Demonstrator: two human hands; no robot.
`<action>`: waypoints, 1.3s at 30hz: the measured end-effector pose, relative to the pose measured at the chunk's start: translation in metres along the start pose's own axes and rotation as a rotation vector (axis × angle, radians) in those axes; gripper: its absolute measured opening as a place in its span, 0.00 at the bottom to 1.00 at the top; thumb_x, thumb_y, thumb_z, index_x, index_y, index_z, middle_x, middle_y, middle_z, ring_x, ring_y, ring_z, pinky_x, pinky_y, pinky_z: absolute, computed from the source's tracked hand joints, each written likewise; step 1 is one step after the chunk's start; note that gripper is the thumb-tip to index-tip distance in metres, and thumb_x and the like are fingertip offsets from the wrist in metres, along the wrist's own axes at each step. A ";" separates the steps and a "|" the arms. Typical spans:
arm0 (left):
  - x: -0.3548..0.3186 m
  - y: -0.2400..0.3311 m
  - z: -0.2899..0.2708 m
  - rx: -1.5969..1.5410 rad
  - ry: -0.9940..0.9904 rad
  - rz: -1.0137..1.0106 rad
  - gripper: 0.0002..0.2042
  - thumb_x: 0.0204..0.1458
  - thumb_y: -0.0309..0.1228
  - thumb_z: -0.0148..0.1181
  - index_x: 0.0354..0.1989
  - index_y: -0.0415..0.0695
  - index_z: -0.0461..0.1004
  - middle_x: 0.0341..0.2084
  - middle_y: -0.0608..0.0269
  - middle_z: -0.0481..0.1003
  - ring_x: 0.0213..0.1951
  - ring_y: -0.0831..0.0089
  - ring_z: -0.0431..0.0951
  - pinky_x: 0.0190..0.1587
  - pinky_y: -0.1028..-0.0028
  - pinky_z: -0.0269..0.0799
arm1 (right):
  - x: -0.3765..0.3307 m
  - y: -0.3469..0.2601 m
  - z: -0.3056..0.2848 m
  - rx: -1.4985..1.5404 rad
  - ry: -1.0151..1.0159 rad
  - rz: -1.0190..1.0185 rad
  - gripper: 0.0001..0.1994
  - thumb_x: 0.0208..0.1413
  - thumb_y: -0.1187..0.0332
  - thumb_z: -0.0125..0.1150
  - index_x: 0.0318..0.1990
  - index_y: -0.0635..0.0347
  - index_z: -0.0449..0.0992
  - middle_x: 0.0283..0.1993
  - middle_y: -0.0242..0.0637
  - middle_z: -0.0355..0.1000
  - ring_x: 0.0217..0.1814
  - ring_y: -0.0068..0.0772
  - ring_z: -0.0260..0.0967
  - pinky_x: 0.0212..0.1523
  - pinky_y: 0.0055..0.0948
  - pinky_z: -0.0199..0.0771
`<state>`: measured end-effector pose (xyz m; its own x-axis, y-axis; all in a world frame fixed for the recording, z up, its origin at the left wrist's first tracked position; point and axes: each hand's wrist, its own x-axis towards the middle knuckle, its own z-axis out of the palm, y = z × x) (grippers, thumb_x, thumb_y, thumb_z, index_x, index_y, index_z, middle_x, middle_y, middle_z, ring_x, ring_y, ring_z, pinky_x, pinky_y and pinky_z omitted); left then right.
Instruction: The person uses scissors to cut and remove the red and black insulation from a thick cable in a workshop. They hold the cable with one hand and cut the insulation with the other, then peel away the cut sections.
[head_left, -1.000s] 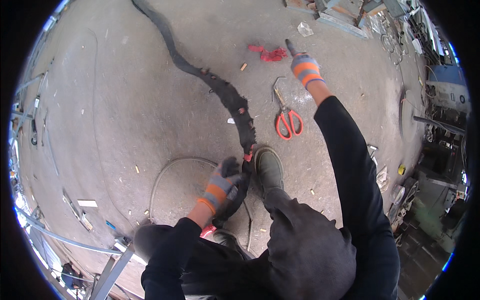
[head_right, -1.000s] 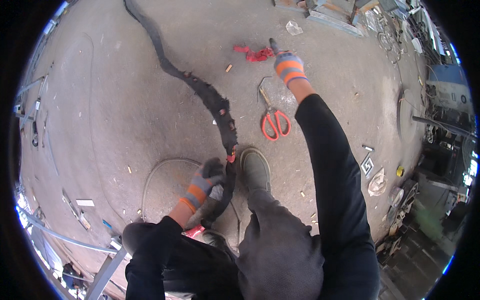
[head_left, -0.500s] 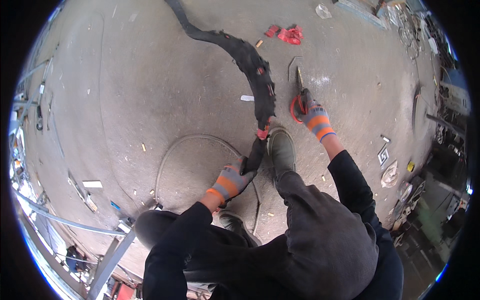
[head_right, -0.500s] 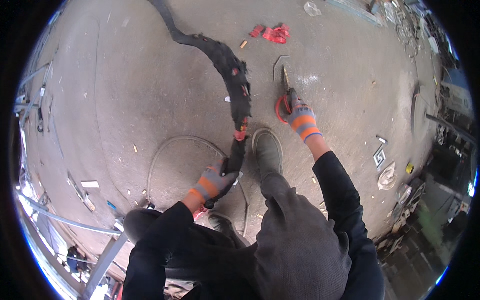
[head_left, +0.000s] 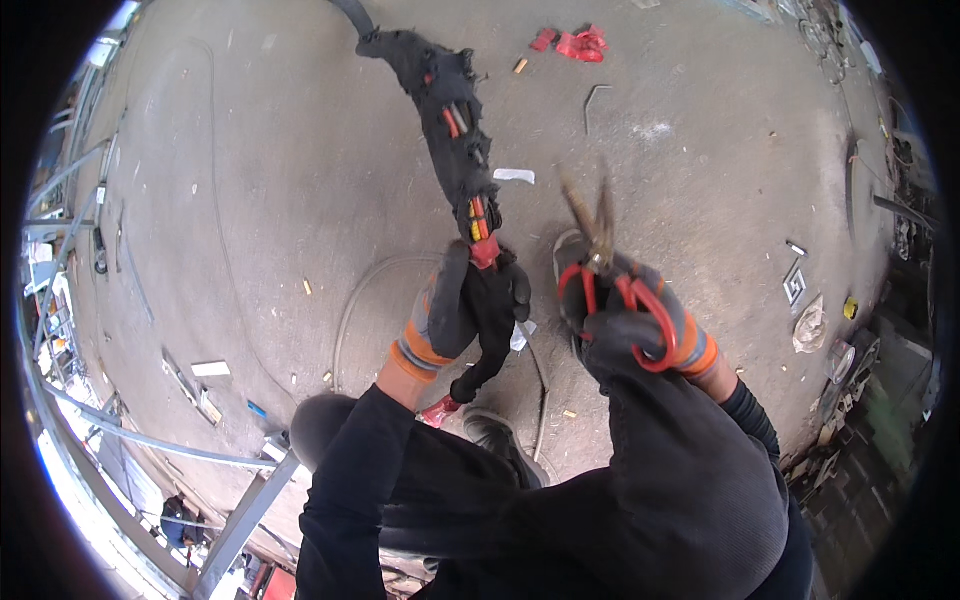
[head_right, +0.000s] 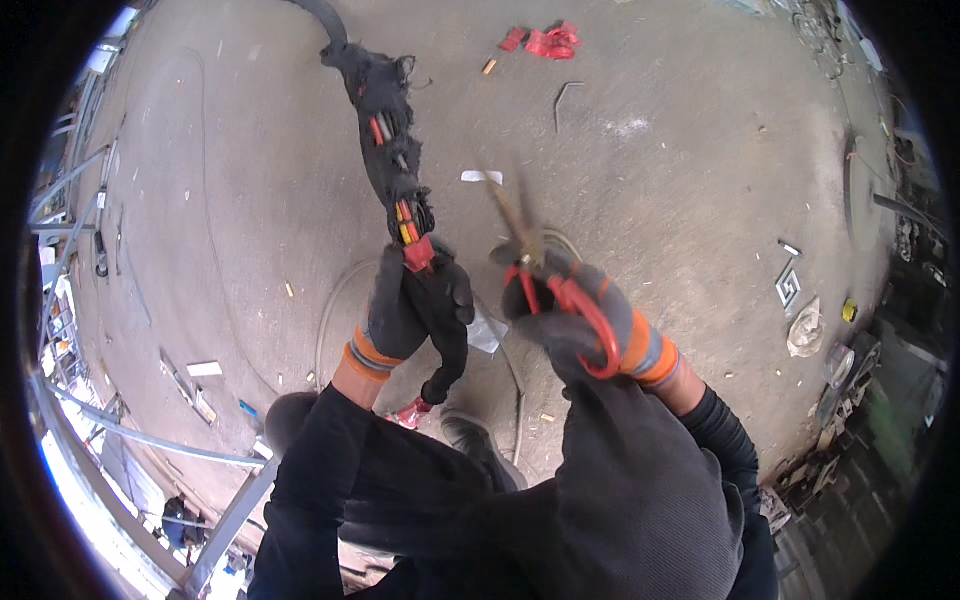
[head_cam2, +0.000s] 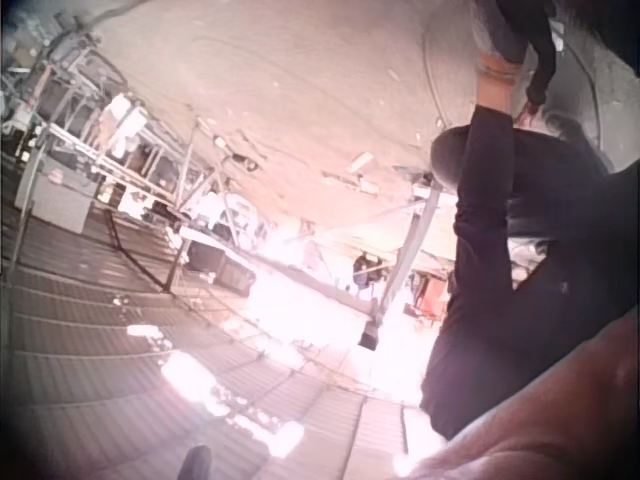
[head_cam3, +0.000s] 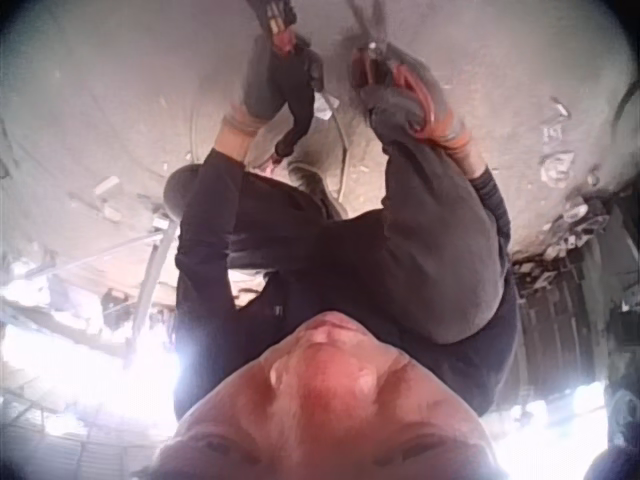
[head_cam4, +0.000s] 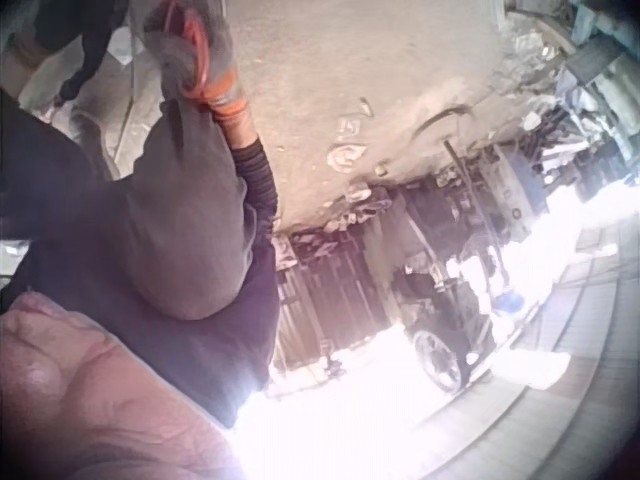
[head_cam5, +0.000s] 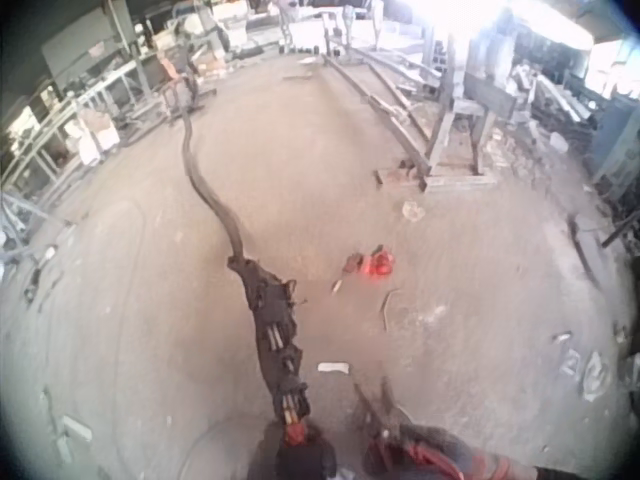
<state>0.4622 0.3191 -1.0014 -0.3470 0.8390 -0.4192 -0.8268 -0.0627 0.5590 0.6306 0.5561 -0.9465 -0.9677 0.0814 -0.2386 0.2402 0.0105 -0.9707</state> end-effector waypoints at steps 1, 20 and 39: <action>-0.001 0.001 0.002 -0.019 -0.008 0.018 0.35 0.71 0.65 0.46 0.63 0.41 0.73 0.40 0.56 0.81 0.39 0.68 0.80 0.43 0.68 0.77 | 0.002 -0.002 0.006 0.001 -0.043 -0.037 0.24 0.62 0.67 0.75 0.63 0.65 0.77 0.50 0.36 0.78 0.49 0.26 0.74 0.53 0.31 0.79; -0.009 0.018 0.028 -0.001 0.397 0.118 0.39 0.70 0.70 0.37 0.40 0.42 0.78 0.20 0.62 0.75 0.20 0.71 0.75 0.23 0.73 0.69 | 0.007 -0.007 0.037 0.258 -0.287 0.180 0.30 0.64 0.64 0.76 0.69 0.67 0.73 0.45 0.36 0.79 0.44 0.27 0.75 0.48 0.32 0.79; -0.004 0.010 0.059 0.053 0.574 0.311 0.40 0.69 0.72 0.36 0.45 0.42 0.78 0.28 0.63 0.78 0.28 0.72 0.78 0.31 0.72 0.75 | 0.011 -0.009 0.057 0.367 -0.142 0.124 0.30 0.63 0.70 0.73 0.70 0.67 0.70 0.52 0.36 0.77 0.53 0.26 0.74 0.57 0.32 0.76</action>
<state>0.4815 0.3471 -0.9518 -0.7594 0.3631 -0.5398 -0.6323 -0.2167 0.7438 0.6135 0.5000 -0.9423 -0.9401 -0.0790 -0.3315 0.3377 -0.3488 -0.8743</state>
